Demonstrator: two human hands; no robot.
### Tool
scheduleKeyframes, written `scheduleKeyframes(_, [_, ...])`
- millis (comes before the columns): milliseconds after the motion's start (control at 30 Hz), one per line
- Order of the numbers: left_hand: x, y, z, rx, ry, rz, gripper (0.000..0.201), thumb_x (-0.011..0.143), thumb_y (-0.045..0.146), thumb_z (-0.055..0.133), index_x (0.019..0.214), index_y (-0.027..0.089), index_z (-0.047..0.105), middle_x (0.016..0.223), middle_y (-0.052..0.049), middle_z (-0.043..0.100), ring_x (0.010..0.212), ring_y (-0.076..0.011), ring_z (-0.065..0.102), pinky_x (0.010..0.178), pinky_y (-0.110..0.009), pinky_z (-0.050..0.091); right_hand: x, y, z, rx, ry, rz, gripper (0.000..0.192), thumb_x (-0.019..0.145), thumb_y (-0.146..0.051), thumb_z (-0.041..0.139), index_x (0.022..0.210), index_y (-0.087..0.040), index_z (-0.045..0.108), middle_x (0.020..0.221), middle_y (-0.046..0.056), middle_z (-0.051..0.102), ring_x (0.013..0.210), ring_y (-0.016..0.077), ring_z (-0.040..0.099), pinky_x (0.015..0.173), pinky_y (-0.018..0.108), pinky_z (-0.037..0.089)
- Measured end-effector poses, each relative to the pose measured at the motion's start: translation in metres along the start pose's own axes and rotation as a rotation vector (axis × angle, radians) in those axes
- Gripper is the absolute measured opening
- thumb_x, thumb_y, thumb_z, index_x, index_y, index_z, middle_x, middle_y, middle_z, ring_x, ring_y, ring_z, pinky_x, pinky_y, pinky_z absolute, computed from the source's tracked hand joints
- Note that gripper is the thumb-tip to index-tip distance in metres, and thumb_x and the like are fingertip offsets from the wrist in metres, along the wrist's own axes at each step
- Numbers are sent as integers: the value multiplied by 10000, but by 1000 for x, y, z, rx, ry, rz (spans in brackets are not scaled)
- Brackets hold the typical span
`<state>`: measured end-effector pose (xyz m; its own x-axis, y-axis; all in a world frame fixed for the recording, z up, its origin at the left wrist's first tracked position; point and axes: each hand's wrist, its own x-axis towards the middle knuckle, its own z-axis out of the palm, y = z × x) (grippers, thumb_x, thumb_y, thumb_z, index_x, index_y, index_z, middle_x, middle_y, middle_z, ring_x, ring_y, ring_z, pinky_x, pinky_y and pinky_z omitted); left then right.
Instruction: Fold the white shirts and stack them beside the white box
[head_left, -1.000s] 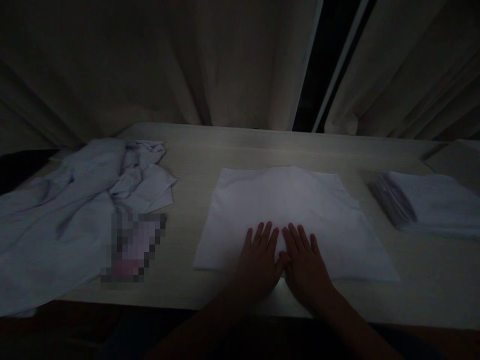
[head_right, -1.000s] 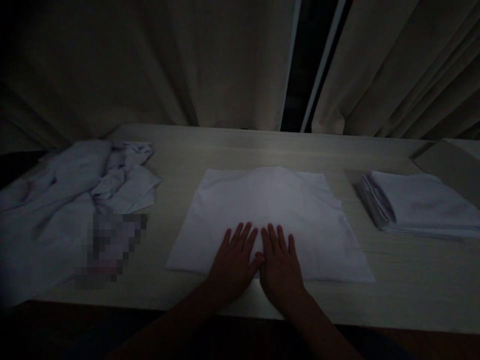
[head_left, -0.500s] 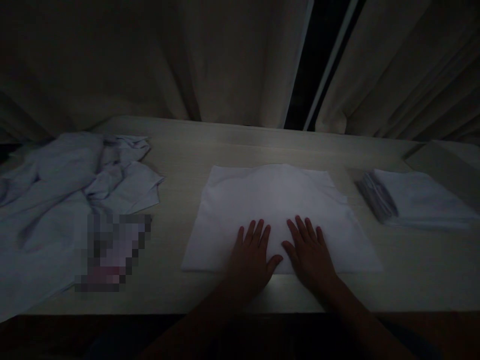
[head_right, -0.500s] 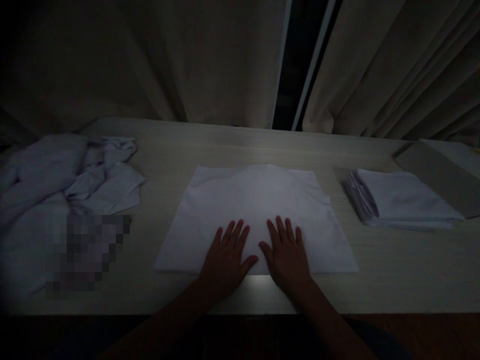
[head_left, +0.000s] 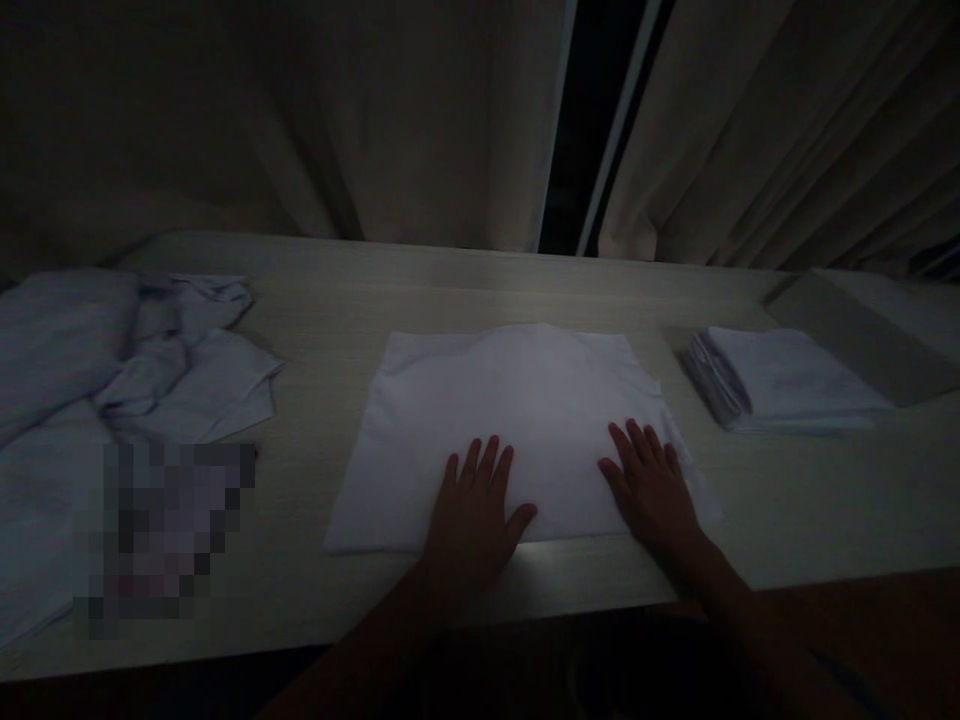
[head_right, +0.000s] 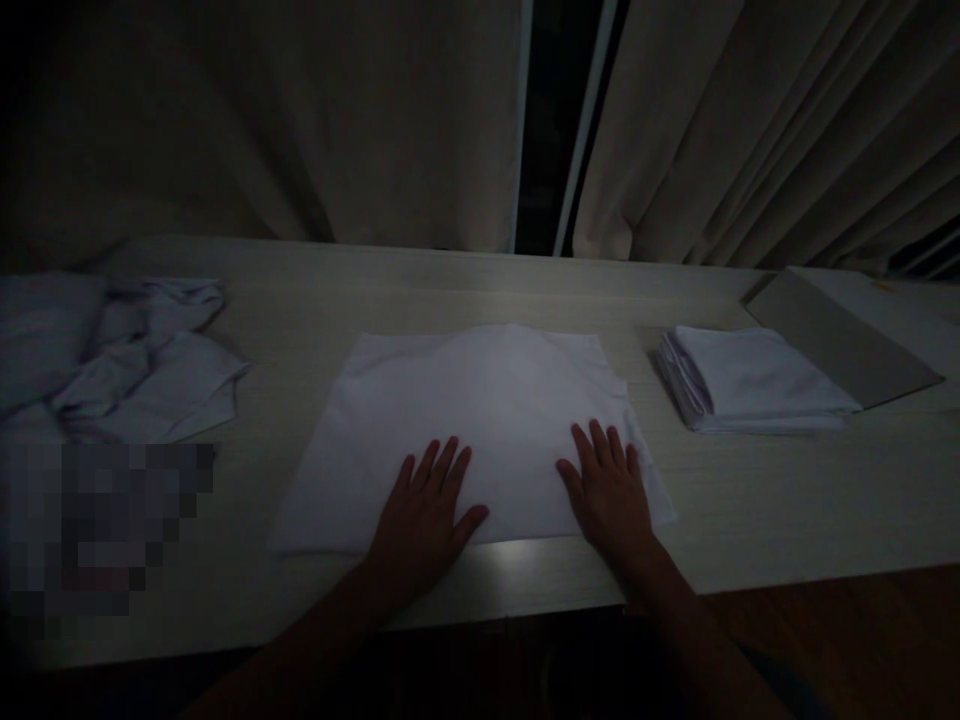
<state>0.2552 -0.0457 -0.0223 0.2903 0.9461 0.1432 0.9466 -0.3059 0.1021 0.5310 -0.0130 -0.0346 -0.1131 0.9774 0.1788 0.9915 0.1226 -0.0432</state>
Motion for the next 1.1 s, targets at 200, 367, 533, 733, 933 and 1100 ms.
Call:
scheduleKeyframes(200, [0,0,0,-15,-4,-5,720,937,611,301,1522,193,260,1620,-87,184,1499,-297,102,1205,-553,118,-4,27,-1,-29,2,40,606,1004,-544,236,1554,-294,197,1613,25,204,1483,289,157,1164,561,202])
scheduleKeyframes(367, [0,0,1,-21,-10,-4,725,937,617,290,1523,192,256,1622,-85,178,1500,-296,97,1204,-555,113,-3,47,1,-68,-4,105,605,1002,-555,225,1548,-293,224,1609,44,222,1475,334,160,1134,627,198])
scheduleKeyframes(533, [0,3,2,-17,24,-13,711,939,598,305,1513,179,286,1617,-94,197,1498,-304,99,1204,-561,119,-1,30,-14,-89,120,198,616,1016,-503,214,1559,-212,186,1612,114,198,1483,360,88,1125,686,114])
scheduleKeyframes(733, [-2,19,4,2,57,-16,709,940,590,298,1506,164,309,1612,-102,215,1498,-311,96,1205,-561,122,-2,-66,-31,45,84,-178,581,1020,-423,264,1562,-249,149,1630,57,129,1498,287,37,1185,597,91])
scheduleKeyframes(933, [-4,24,5,-10,69,-7,662,958,558,259,1498,182,334,1608,-81,239,1499,-286,110,1211,-542,117,10,-99,-9,157,-50,-243,558,1019,-486,250,1530,-263,283,1613,42,208,1493,263,108,1193,540,174])
scheduleKeyframes(1100, [-17,1,-1,4,66,-71,730,934,620,274,1512,174,287,1610,-100,228,1495,-296,131,1204,-544,126,14,-92,-4,161,-57,-227,556,1019,-500,235,1524,-275,298,1613,22,206,1490,255,126,1195,531,167])
